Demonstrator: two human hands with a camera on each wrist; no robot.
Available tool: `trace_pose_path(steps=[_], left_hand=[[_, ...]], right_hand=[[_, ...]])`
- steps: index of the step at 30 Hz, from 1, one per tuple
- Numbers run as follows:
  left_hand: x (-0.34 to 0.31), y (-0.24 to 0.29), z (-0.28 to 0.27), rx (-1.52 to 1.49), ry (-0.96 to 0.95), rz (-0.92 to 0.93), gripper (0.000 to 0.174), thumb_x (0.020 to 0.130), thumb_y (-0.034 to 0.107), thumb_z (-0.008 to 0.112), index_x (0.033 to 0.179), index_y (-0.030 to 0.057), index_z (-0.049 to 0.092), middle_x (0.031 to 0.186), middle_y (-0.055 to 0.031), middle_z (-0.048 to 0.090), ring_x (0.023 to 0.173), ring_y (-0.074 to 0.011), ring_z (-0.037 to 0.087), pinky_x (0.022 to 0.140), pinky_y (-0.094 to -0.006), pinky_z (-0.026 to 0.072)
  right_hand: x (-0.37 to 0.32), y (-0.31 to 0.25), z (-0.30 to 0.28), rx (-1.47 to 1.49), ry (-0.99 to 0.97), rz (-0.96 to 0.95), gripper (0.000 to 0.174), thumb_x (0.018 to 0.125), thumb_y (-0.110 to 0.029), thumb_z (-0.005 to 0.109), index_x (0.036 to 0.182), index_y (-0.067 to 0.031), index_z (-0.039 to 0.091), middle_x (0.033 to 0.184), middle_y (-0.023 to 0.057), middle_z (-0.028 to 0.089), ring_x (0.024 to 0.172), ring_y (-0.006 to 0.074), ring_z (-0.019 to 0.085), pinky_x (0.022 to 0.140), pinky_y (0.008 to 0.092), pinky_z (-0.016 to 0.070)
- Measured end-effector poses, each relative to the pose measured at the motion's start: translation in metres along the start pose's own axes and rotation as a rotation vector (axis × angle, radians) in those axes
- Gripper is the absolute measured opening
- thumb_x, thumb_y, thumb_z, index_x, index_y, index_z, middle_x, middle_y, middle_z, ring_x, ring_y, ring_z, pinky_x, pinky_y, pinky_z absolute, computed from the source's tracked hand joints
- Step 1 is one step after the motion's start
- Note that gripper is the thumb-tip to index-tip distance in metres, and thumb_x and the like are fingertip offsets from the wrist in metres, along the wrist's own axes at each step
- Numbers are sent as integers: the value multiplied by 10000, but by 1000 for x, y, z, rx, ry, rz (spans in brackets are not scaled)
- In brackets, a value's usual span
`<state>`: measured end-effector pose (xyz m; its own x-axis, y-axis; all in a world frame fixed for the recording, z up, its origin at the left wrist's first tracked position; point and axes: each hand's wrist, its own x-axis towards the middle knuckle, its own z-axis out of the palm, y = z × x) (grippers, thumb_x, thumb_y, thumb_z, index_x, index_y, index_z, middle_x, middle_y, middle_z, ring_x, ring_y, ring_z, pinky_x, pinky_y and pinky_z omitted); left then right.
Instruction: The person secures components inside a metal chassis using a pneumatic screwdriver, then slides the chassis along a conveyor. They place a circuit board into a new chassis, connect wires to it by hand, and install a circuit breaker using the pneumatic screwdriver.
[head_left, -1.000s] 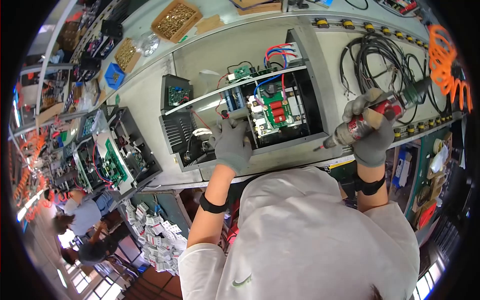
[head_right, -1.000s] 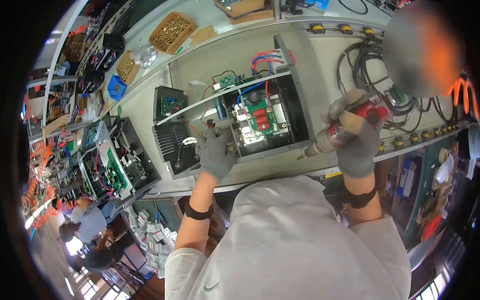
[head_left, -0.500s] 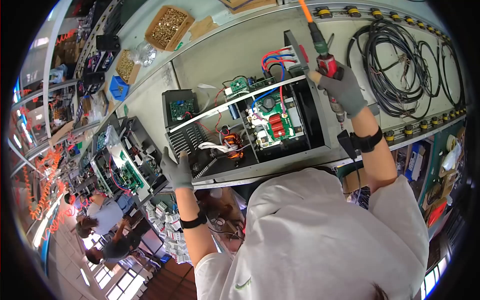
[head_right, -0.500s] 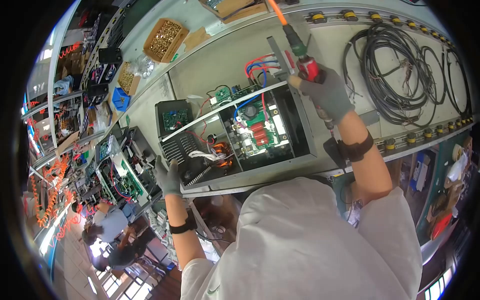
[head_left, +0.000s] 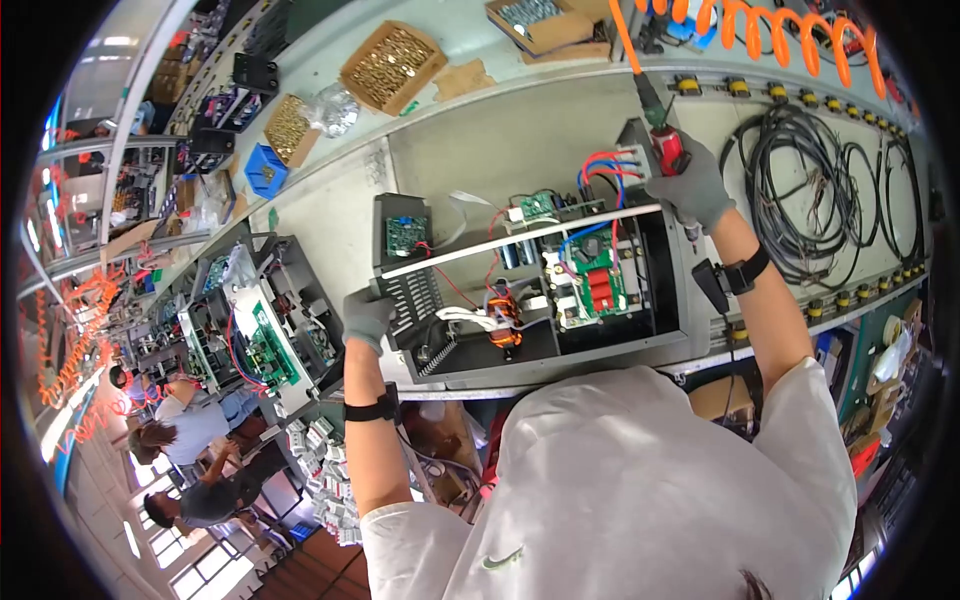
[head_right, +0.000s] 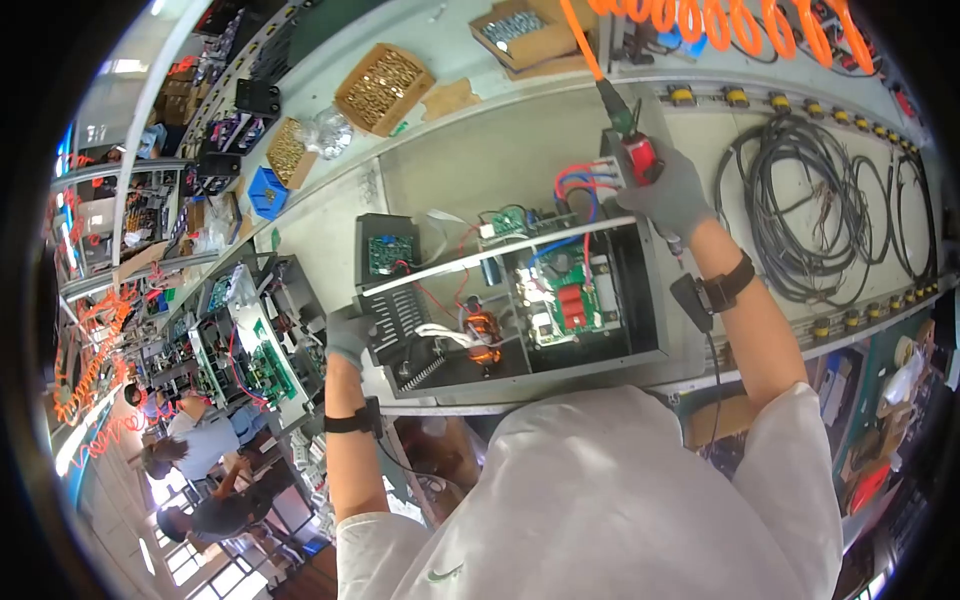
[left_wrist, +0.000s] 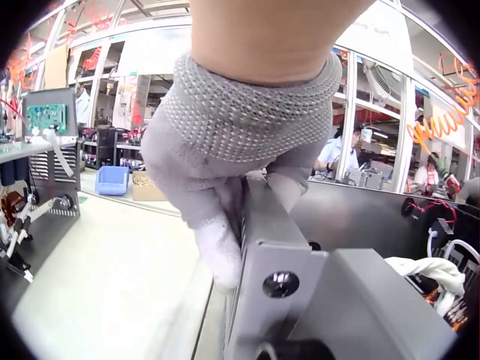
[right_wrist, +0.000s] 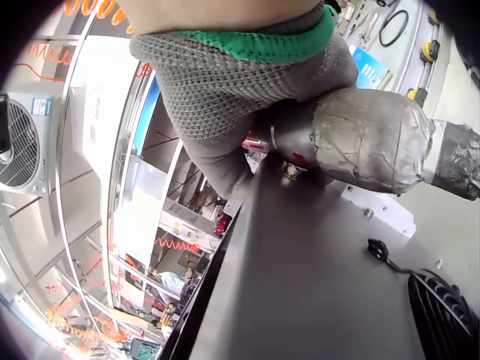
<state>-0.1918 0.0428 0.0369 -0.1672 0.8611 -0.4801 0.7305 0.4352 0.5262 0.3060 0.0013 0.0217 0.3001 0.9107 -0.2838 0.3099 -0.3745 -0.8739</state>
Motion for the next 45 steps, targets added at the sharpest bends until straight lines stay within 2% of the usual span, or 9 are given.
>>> trace_pose_path(steps=[9, 17, 24, 26, 30, 35, 38, 41, 45], left_hand=[[-55, 27, 5, -222, 268, 371, 477, 643, -9, 547, 1112, -17, 630, 728, -38, 668, 613, -83, 570, 579, -247, 463], [-59, -60, 83, -273, 208, 355, 448, 798, 84, 577, 1240, 16, 545, 1030, -186, 663, 959, -241, 657, 822, -298, 484], [-90, -66, 91, -221, 104, 509, 336, 768, 95, 590, 1103, 65, 596, 969, -128, 681, 893, -277, 662, 769, -348, 512], [-88, -67, 91, -57, 53, 534, 348, 771, 83, 589, 1116, 70, 547, 947, -127, 670, 876, -294, 655, 737, -343, 517], [-102, -34, 88, -80, -118, 491, 311, 736, 138, 631, 1039, 71, 609, 985, -149, 669, 951, -310, 634, 799, -380, 503], [-92, -39, 148, 135, -255, 529, 673, 749, 180, 589, 1319, -60, 324, 1001, -275, 622, 923, -399, 622, 778, -446, 512], [-105, -15, 196, 307, -214, 598, 546, 763, 175, 587, 1218, -69, 411, 789, -242, 622, 692, -383, 626, 633, -471, 507], [-100, 10, 257, 441, -501, 741, 820, 764, 103, 625, 1416, -13, 141, 1204, -269, 528, 1026, -407, 574, 835, -442, 487], [-126, 72, 275, 60, -660, 1047, 792, 766, 108, 615, 1416, -14, 180, 1295, -263, 467, 1153, -390, 508, 926, -416, 444]], right_hand=[[-87, -50, -24, -56, 416, -408, 501, 687, 19, 692, 1156, 4, 515, 956, 28, 595, 858, 96, 555, 760, 241, 469], [-177, 76, 36, 218, 863, -407, 427, 726, 20, 691, 1116, -43, 530, 938, 49, 608, 855, 140, 586, 814, 263, 479], [-243, 85, 39, 349, 908, -33, 367, 764, 39, 682, 1092, -36, 536, 925, 0, 599, 773, 66, 542, 668, 209, 442], [-253, 115, 38, 254, 911, -87, 407, 752, 45, 696, 1109, -50, 525, 877, 13, 585, 510, 65, 474, 418, 225, 357], [-285, 88, 48, 301, 933, -152, 404, 755, 62, 671, 1110, -43, 509, 945, 19, 589, 875, 121, 582, 772, 245, 464], [-333, 141, 43, 296, 951, -55, 432, 750, 70, 663, 1142, -45, 519, 1009, 46, 587, 926, 134, 555, 823, 266, 461], [-352, 164, 39, 251, 957, -85, 399, 777, 41, 668, 1143, -50, 537, 1039, 44, 586, 922, 136, 552, 834, 272, 457], [-361, 177, 34, 257, 936, -126, 414, 795, 28, 671, 1178, -41, 528, 1057, 36, 594, 947, 130, 550, 853, 264, 447], [-354, 176, 27, 302, 940, -15, 439, 801, 17, 669, 1209, -27, 512, 1069, 45, 595, 963, 132, 547, 864, 264, 442]])
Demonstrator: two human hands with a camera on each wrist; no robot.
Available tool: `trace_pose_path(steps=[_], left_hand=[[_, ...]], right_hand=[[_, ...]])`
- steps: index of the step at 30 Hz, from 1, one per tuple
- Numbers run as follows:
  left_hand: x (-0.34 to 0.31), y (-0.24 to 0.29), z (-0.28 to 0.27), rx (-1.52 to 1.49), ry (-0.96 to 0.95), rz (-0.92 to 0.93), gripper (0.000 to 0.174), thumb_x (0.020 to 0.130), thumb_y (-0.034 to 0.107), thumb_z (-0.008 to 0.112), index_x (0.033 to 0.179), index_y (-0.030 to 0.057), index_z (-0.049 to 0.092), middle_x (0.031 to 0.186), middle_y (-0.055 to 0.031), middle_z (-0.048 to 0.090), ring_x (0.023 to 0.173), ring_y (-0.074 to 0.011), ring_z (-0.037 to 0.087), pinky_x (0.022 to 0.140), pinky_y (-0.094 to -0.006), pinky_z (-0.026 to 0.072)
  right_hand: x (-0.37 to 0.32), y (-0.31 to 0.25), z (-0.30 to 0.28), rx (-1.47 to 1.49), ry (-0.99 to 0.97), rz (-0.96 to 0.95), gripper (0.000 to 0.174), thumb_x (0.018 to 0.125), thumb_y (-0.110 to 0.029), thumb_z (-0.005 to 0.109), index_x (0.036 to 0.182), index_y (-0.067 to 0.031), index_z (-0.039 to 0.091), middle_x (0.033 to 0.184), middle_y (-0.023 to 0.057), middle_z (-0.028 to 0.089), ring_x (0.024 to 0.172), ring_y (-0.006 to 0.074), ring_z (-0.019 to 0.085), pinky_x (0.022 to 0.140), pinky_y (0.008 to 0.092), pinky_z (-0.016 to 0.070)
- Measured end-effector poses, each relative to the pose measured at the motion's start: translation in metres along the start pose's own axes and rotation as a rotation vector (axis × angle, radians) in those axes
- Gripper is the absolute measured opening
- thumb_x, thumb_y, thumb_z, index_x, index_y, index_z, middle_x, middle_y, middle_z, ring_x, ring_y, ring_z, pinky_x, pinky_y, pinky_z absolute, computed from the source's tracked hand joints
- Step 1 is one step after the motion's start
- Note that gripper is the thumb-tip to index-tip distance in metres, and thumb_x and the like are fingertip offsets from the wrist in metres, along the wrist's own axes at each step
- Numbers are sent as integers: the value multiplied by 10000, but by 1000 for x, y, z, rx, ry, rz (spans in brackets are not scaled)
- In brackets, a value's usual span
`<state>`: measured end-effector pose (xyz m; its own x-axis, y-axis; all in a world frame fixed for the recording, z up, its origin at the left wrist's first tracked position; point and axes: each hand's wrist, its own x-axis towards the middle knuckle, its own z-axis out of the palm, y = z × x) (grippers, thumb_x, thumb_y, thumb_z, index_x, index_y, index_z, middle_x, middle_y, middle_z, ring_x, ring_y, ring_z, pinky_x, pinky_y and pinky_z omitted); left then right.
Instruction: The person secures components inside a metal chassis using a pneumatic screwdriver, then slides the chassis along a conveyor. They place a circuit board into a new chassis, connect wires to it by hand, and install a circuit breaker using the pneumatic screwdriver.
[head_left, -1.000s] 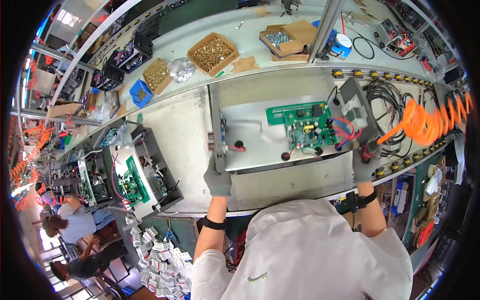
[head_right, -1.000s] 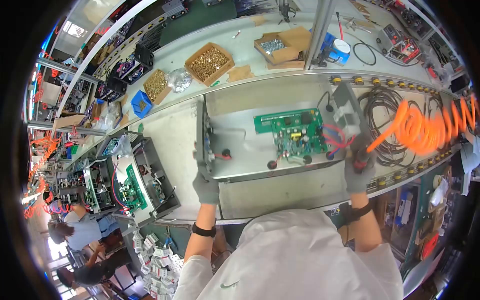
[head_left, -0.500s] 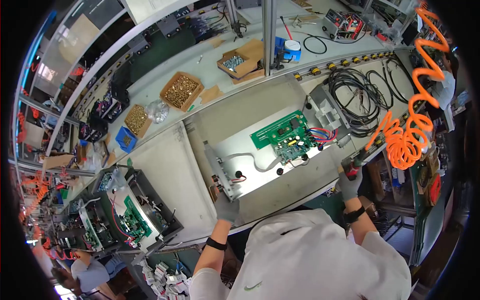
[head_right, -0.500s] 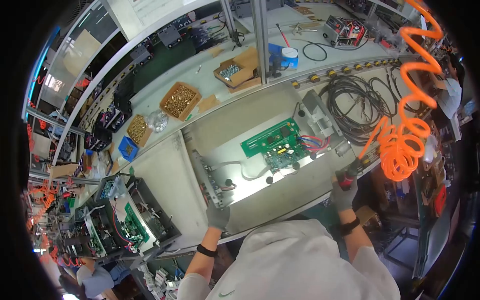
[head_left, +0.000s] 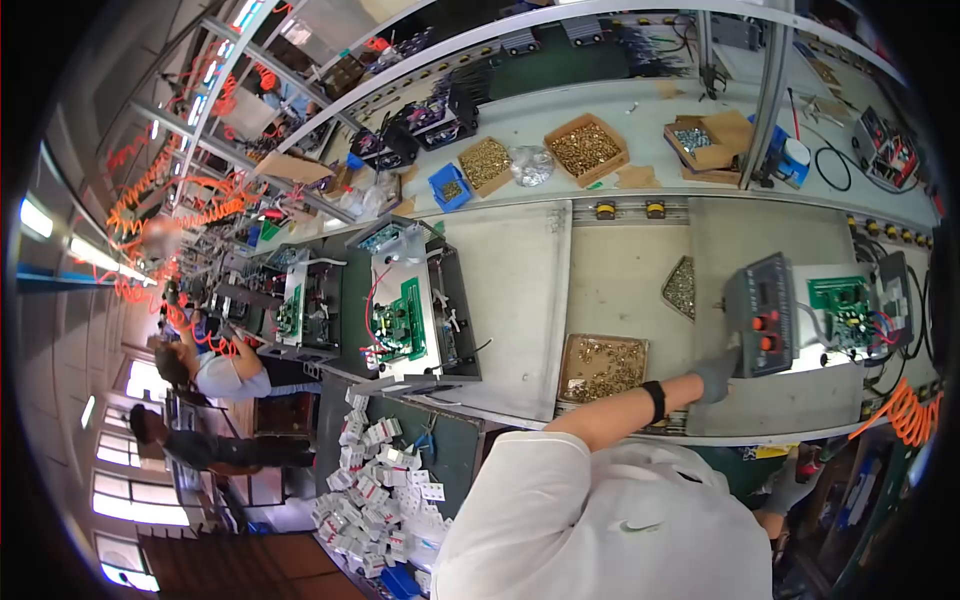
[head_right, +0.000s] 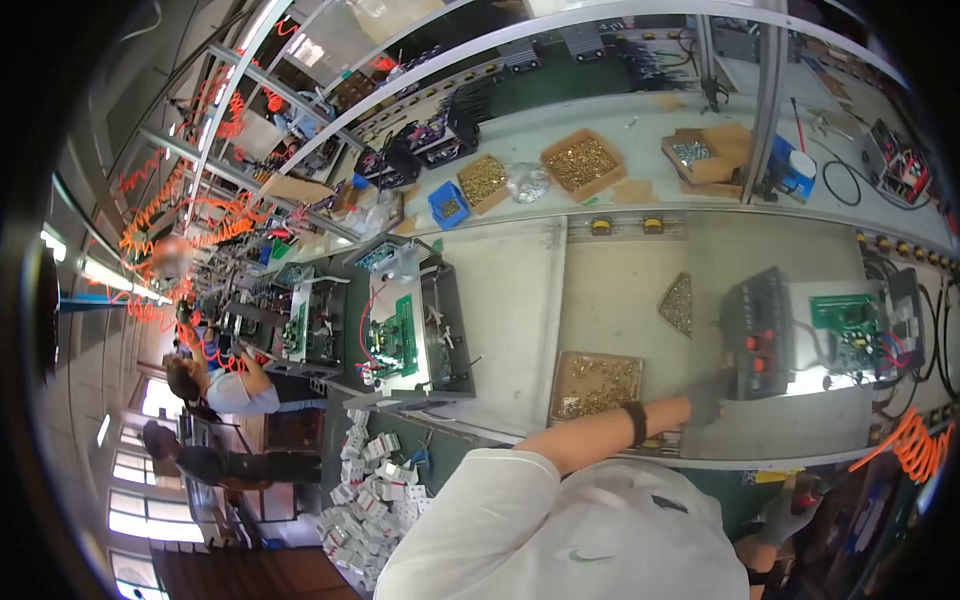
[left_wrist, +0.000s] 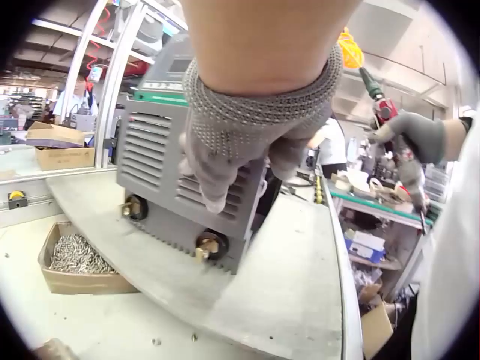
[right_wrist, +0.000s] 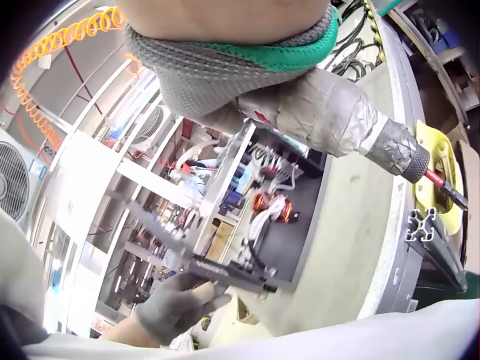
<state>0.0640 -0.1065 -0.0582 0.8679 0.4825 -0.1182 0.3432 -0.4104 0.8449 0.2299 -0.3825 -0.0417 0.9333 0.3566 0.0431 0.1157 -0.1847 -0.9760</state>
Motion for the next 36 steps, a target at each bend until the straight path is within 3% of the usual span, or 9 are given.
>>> trace_pose_path(steps=[4, 6, 9, 16, 19, 20, 23, 25, 36], left_hand=[[28, 23, -4, 129, -267, 104, 793, 776, 145, 621, 1421, -16, 189, 1338, -251, 433, 1203, -373, 472, 966, -395, 421], [3, 48, -41, 147, -398, -200, 677, 813, 170, 577, 1411, 34, 290, 1442, -197, 326, 1319, -316, 352, 1084, -375, 296], [-64, 25, -83, 25, 78, -324, 611, 838, 206, 549, 1388, 35, 344, 1443, -189, 332, 1351, -299, 304, 1103, -372, 259], [-309, -2, -242, 859, 1655, -521, 328, 793, 97, 587, 1108, 5, 572, 1099, -204, 565, 1093, -354, 508, 984, -408, 377], [-425, -11, -293, 592, 2140, -609, 358, 798, 85, 600, 1133, -4, 510, 1119, -133, 530, 930, -237, 555, 855, -359, 443], [-452, -24, -305, -72, 2405, -427, 314, 808, 137, 604, 1094, 26, 537, 1034, -106, 571, 802, -211, 567, 755, -336, 470], [-568, -134, -300, -622, 2037, -516, 293, 822, 232, 612, 1053, 61, 560, 907, -83, 603, 717, -196, 562, 688, -336, 477], [-557, -152, -285, -1057, 1940, -204, 273, 832, 317, 607, 949, 71, 588, 815, -67, 609, 741, -198, 579, 700, -343, 482], [-529, -157, -224, -935, 1600, -511, 388, 879, 428, 531, 1051, 80, 559, 910, -42, 593, 778, -169, 589, 647, -309, 474]], right_hand=[[-5, -38, 37, 72, -94, -32, 408, 803, -4, 671, 1179, -21, 511, 1005, 41, 595, 894, 125, 550, 807, 264, 448], [1, -40, 50, 103, -193, -77, 325, 803, 7, 660, 1102, -17, 534, 941, 32, 596, 850, 108, 545, 771, 254, 445], [3, -42, 73, 123, -379, -8, 361, 794, 40, 641, 1126, -29, 518, 928, 24, 592, 837, 107, 542, 764, 250, 441], [-7, -59, 150, 72, -648, -46, 350, 761, 55, 637, 1074, -44, 516, 897, 1, 548, 800, 83, 517, 718, 223, 428], [-27, -92, 184, 119, -785, -40, 342, 755, 66, 623, 1059, -45, 515, 899, 0, 535, 811, 81, 513, 724, 221, 429], [-32, -100, 192, 85, -829, -36, 348, 748, 64, 627, 1057, -51, 515, 898, 1, 532, 810, 84, 515, 707, 224, 430], [-43, -109, 215, 93, -935, -99, 353, 742, 70, 617, 1057, -52, 516, 886, -2, 530, 804, 82, 513, 694, 223, 429], [-53, -116, 227, 94, -966, -75, 350, 739, 72, 614, 1052, -50, 516, 881, -3, 527, 801, 81, 512, 697, 224, 428], [-85, -117, 262, 45, -1161, -90, 385, 725, 58, 655, 1074, -40, 527, 867, 14, 570, 782, 90, 527, 720, 243, 440]])
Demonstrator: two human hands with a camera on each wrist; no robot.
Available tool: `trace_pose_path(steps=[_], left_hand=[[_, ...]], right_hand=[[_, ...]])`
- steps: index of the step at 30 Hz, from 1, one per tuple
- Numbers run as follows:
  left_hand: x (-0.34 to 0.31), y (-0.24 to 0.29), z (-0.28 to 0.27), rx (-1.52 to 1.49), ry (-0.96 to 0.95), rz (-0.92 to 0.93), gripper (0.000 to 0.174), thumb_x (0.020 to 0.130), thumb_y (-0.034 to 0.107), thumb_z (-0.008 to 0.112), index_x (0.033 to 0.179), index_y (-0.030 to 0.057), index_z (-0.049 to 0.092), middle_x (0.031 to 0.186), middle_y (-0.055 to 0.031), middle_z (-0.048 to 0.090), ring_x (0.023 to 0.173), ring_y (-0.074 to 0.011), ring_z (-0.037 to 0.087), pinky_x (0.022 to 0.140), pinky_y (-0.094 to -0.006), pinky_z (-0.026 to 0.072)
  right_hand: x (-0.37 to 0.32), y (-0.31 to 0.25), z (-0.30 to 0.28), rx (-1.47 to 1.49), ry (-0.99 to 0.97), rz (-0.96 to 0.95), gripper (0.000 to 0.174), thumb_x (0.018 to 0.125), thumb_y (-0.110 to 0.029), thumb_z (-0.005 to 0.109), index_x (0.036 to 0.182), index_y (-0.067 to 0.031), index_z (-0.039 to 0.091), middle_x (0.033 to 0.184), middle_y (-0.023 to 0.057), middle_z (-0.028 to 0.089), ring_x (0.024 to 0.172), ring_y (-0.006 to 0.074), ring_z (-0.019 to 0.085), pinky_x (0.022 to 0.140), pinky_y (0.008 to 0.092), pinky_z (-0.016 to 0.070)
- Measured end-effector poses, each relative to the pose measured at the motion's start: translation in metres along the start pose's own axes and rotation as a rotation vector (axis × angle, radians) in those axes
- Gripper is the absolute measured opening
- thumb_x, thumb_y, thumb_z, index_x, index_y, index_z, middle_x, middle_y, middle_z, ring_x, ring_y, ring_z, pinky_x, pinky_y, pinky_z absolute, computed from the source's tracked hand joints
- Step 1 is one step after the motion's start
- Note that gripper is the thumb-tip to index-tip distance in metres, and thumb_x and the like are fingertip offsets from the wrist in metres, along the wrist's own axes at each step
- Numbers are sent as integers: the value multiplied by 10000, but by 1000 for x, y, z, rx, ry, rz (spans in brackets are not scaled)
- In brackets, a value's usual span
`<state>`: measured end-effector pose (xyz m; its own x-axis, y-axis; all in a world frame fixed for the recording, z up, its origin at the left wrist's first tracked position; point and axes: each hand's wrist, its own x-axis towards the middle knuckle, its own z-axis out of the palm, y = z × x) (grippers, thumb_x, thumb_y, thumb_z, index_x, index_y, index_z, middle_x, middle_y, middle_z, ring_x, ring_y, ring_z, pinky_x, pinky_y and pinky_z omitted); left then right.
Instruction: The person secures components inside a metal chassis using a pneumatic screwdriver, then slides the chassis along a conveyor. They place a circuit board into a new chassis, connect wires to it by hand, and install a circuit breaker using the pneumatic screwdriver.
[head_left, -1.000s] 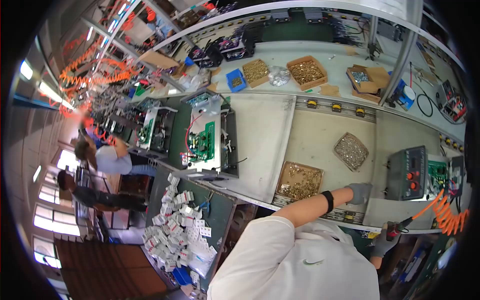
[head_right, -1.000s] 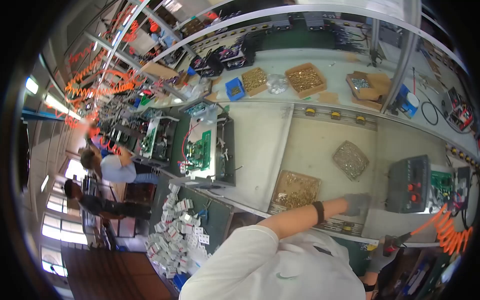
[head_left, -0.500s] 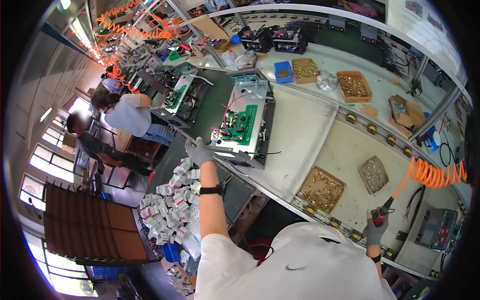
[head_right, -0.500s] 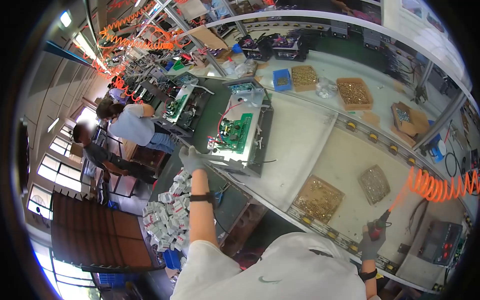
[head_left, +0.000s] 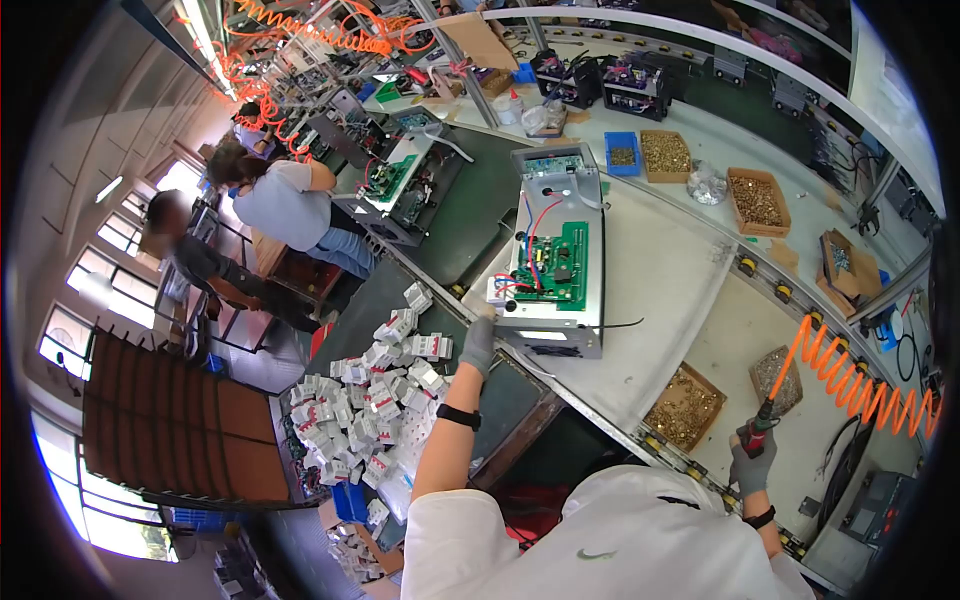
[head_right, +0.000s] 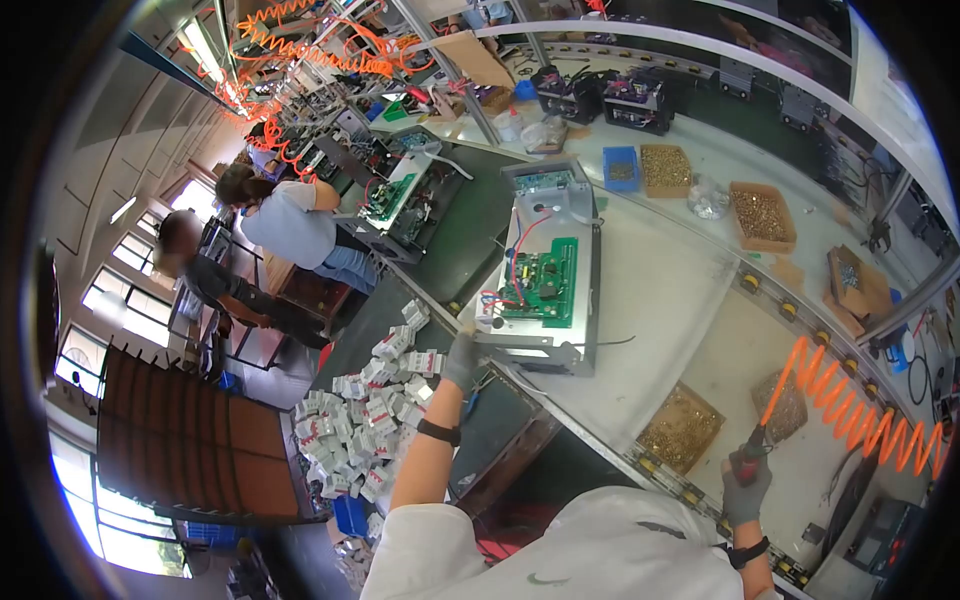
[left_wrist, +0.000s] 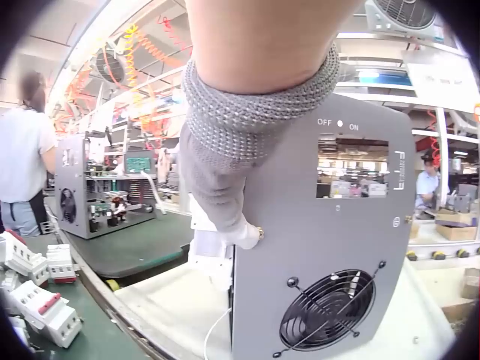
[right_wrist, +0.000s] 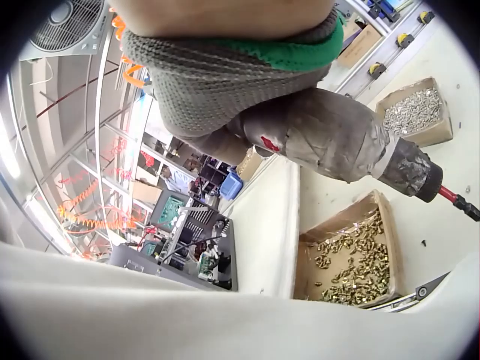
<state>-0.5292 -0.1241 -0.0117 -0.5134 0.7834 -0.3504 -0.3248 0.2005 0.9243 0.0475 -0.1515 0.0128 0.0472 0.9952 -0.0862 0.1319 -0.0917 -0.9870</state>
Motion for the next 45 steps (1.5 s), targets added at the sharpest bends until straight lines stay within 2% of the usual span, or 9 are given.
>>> trace_pose_path(steps=[7, 8, 16, 20, 22, 25, 27, 32, 45], left_hand=[[-111, -23, 85, 1023, -122, 840, 413, 952, 370, 340, 969, 22, 562, 786, -225, 608, 765, -409, 576, 666, -463, 428], [-129, -9, 105, 801, -214, 194, 389, 950, 364, 343, 1002, 41, 553, 803, -225, 610, 775, -419, 577, 681, -470, 436], [-221, -55, 214, 819, -654, 132, 325, 913, 270, 426, 1144, 65, 526, 933, -204, 619, 813, -392, 599, 731, -456, 462], [-222, -71, 243, 463, -1057, 448, 444, 840, 128, 495, 1281, 84, 475, 1027, -160, 631, 794, -305, 619, 758, -400, 485], [-216, -31, 245, 688, -1119, 193, 475, 801, 122, 561, 1266, 58, 485, 1061, -158, 617, 898, -283, 606, 818, -378, 477], [-200, 5, 233, 784, -73, 784, 302, 811, 150, 607, 1036, -24, 503, 986, -179, 535, 929, -320, 517, 823, -405, 420], [-161, 8, 210, 857, 264, 776, 478, 829, 187, 600, 1186, -70, 413, 1175, -205, 429, 1107, -323, 416, 989, -418, 314], [-129, -9, 196, 691, 132, 887, 777, 887, 241, 501, 1401, -84, 17, 1345, -227, 220, 1258, -312, 272, 1088, -441, 209], [-23, 44, 243, 940, 182, 808, 610, 833, 353, 549, 1352, 78, 383, 1171, -188, 398, 975, -350, 551, 839, -412, 470]], right_hand=[[-3, -22, 14, -33, -4, -16, 341, 735, 83, 625, 1042, -25, 525, 874, 10, 543, 792, 87, 519, 717, 236, 435], [-4, -26, 15, -8, -1, -8, 340, 735, 86, 623, 1041, -26, 525, 871, 9, 545, 790, 85, 519, 714, 234, 435], [-10, -47, -11, 21, 72, -6, 308, 780, -40, 678, 1041, -57, 515, 839, 9, 585, 678, 74, 535, 578, 210, 446], [-7, -78, -19, 40, 193, -2, 298, 808, -104, 678, 1058, -55, 523, 833, 15, 581, 679, 83, 552, 588, 224, 468], [-5, -90, -25, 31, 241, 49, 315, 801, -87, 679, 1066, -47, 514, 821, 3, 556, 674, 79, 537, 582, 225, 455], [7, -108, -35, 44, 257, 146, 361, 785, -82, 697, 1086, -37, 502, 800, -11, 517, 638, 69, 510, 546, 221, 432], [25, -104, -40, 41, 269, 24, 380, 778, -91, 712, 1101, -35, 519, 803, -15, 516, 623, 66, 500, 533, 225, 430], [89, -101, -55, 39, 162, -74, 443, 770, -122, 735, 1158, -34, 542, 851, -13, 558, 675, 61, 504, 564, 222, 442], [44, -110, -34, 128, -294, 329, 331, 755, -87, 740, 1034, -46, 566, 819, -42, 542, 721, 43, 501, 634, 213, 449]])
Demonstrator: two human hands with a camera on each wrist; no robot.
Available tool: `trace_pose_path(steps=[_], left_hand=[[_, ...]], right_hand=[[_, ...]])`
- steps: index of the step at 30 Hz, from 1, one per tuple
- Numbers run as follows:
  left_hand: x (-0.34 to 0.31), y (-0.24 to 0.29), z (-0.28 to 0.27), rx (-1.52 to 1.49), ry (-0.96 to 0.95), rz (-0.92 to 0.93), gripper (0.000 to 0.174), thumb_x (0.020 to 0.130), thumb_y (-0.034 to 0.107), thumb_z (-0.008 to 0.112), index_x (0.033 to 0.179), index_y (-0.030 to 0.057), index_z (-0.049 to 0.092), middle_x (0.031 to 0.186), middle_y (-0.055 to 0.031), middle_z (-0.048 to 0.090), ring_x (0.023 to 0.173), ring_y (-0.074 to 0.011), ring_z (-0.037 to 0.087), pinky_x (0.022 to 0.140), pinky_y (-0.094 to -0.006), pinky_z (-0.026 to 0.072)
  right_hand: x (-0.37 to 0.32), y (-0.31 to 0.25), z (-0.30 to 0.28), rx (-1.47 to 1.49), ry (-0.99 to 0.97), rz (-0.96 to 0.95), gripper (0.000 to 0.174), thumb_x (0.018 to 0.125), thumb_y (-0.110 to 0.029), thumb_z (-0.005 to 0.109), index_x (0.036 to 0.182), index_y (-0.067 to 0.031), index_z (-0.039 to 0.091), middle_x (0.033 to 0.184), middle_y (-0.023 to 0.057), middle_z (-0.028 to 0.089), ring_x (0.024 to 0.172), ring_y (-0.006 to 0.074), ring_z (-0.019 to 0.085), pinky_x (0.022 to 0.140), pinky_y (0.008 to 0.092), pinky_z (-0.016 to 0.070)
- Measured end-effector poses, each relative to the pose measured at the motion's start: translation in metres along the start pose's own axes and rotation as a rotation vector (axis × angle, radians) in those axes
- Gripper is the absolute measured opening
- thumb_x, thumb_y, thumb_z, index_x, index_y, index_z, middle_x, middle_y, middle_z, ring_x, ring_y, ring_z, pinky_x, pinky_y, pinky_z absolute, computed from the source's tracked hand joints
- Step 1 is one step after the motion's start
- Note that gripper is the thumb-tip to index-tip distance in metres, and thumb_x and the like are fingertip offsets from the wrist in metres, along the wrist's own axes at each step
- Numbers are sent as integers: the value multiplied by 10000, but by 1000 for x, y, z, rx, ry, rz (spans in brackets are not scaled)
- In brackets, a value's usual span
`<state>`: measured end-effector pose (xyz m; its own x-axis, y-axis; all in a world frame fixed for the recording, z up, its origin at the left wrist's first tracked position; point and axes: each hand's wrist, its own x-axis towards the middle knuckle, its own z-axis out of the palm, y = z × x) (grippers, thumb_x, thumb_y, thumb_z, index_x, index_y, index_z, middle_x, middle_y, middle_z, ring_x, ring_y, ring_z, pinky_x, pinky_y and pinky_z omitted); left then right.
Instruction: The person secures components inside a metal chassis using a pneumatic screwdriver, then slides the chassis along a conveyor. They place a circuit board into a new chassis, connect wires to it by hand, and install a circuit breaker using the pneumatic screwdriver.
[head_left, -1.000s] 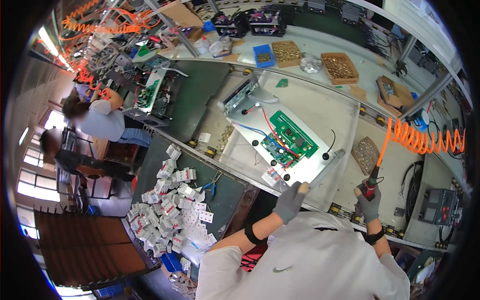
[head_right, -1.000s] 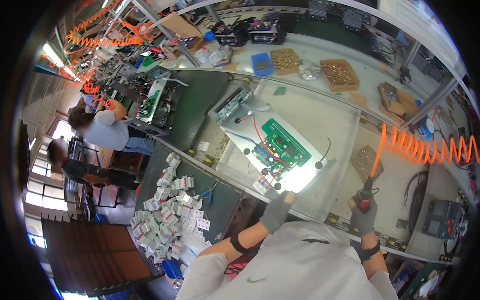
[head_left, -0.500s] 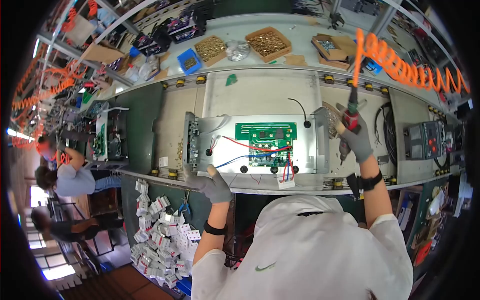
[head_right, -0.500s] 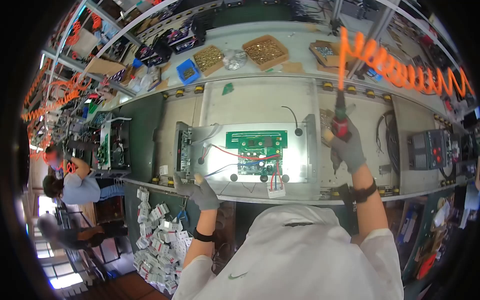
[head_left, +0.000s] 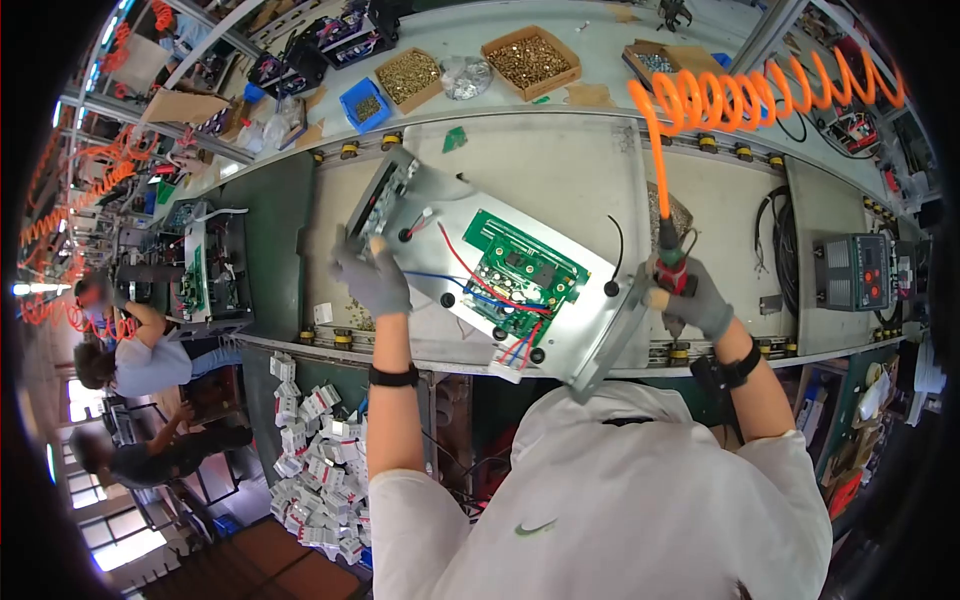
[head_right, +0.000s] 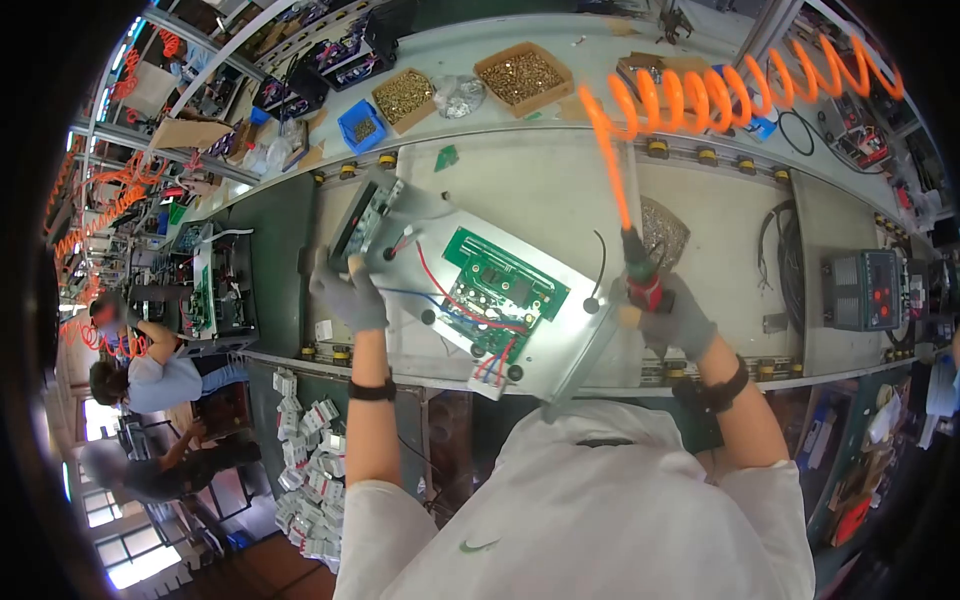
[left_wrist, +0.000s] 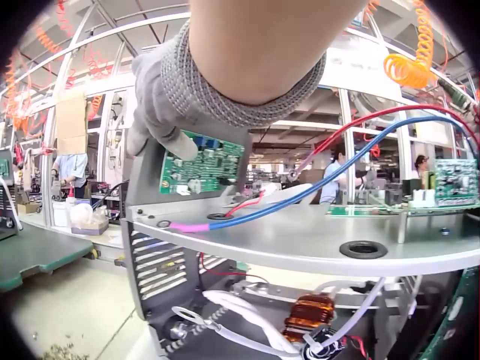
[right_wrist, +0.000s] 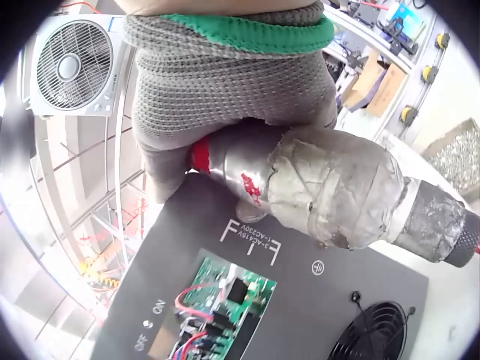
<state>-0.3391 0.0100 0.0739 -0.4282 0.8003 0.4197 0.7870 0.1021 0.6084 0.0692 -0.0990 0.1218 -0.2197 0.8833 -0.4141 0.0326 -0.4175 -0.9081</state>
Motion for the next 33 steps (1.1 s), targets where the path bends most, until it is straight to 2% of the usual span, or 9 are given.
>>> trace_pose_path(steps=[6, 13, 16, 20, 22, 27, 28, 30, 33], left_hand=[[51, 44, 56, -105, -180, 149, 596, 796, 344, 608, 1304, 109, 404, 1180, -181, 388, 929, -359, 572, 839, -429, 474], [66, 79, 114, -236, -357, 406, 624, 740, 258, 667, 1286, 148, 387, 1213, -183, 350, 973, -394, 553, 872, -442, 465], [54, 112, 122, -246, -455, 369, 650, 720, 219, 667, 1293, 143, 371, 1221, -185, 342, 1026, -393, 548, 882, -438, 468], [35, 146, 137, -324, -528, 357, 685, 700, 191, 655, 1311, 152, 348, 1253, -187, 303, 1027, -384, 556, 879, -422, 480], [28, 163, 139, -330, -608, 339, 683, 705, 208, 643, 1314, 151, 339, 1268, -185, 289, 1024, -366, 559, 871, -416, 484], [12, 204, 132, -230, -712, 314, 589, 737, 177, 613, 1282, 144, 394, 1224, -138, 379, 1025, -350, 543, 845, -436, 484], [3, 207, 134, -237, -714, 321, 589, 737, 177, 613, 1282, 144, 394, 1224, -138, 379, 1025, -350, 543, 845, -436, 484], [-22, 212, 143, 3, -281, 716, 459, 761, 153, 610, 1206, 150, 499, 1133, -126, 473, 1045, -357, 538, 855, -440, 472], [-51, 220, 169, -193, -494, 756, 322, 813, 149, 587, 1134, 127, 570, 1121, -122, 527, 1046, -341, 543, 889, -418, 448]], right_hand=[[-37, 26, 41, -195, 73, -256, 262, 766, -87, 737, 988, -40, 604, 761, -47, 539, 680, 45, 474, 633, 219, 439], [-61, 23, 50, -210, 195, -322, 293, 731, -114, 772, 967, -29, 620, 804, -20, 605, 706, 45, 514, 665, 218, 442], [-76, 27, 32, -350, 157, -212, 357, 724, -115, 779, 1022, -23, 605, 829, -14, 612, 732, 39, 523, 678, 220, 446], [-92, 21, 22, -143, 245, -157, 302, 726, -82, 755, 979, -30, 598, 833, -14, 600, 735, 48, 525, 664, 218, 443], [-103, 9, 16, 29, 264, 117, 281, 727, -52, 731, 969, -33, 589, 813, -20, 587, 722, 53, 513, 671, 209, 436], [-121, 29, -4, 197, 361, 71, 228, 750, -27, 674, 953, -31, 572, 701, 9, 537, 391, 79, 435, 343, 225, 313], [-124, 34, -8, 197, 369, 67, 228, 750, -27, 674, 953, -31, 572, 701, 9, 537, 391, 79, 435, 343, 225, 313], [-128, 38, -13, 125, 412, 5, 228, 758, -30, 672, 962, -26, 569, 680, 9, 531, 368, 85, 423, 339, 228, 311], [-137, 31, -12, 180, 452, 45, 230, 765, -37, 671, 972, -26, 571, 657, 5, 519, 363, 83, 422, 336, 225, 301]])
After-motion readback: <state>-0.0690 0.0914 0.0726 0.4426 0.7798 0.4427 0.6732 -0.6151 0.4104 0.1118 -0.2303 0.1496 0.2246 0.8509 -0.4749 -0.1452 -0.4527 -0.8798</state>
